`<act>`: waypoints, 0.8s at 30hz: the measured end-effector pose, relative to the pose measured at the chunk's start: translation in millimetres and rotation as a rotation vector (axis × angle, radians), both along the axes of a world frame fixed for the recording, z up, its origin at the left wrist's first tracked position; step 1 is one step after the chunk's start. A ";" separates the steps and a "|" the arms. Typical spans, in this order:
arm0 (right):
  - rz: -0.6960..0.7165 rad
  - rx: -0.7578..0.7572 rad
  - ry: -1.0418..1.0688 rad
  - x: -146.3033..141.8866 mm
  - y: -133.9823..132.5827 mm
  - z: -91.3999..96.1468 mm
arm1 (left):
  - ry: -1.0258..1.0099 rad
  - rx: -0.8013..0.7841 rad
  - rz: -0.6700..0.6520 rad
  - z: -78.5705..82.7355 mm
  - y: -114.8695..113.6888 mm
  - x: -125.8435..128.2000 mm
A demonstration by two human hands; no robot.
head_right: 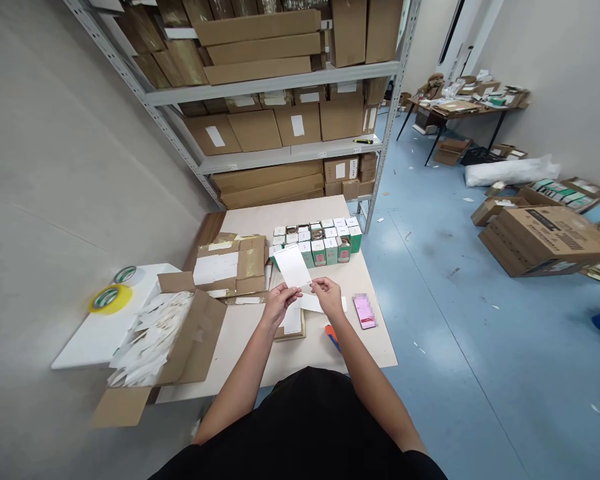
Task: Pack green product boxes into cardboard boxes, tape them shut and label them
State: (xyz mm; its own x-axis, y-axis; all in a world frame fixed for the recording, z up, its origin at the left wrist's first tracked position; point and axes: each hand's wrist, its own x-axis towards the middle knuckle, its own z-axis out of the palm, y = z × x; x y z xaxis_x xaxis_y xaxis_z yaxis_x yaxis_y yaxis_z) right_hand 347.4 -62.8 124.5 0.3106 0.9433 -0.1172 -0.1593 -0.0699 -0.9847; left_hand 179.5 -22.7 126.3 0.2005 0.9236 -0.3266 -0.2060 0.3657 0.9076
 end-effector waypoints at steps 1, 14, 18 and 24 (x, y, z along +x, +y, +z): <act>0.001 -0.002 -0.003 0.0 0.0 0.1 | 0.003 0.000 0.000 0.2 0.1 -0.3; 0.023 0.004 -0.017 1.2 -0.5 -0.4 | -0.007 -0.014 -0.002 -2.3 0.0 -0.5; 0.046 0.015 -0.022 1.6 -0.2 -1.5 | 0.006 -0.016 -0.017 -4.5 0.7 0.4; 0.078 0.049 0.012 -0.7 -0.5 -2.3 | 0.388 0.275 0.175 1.4 -1.3 3.0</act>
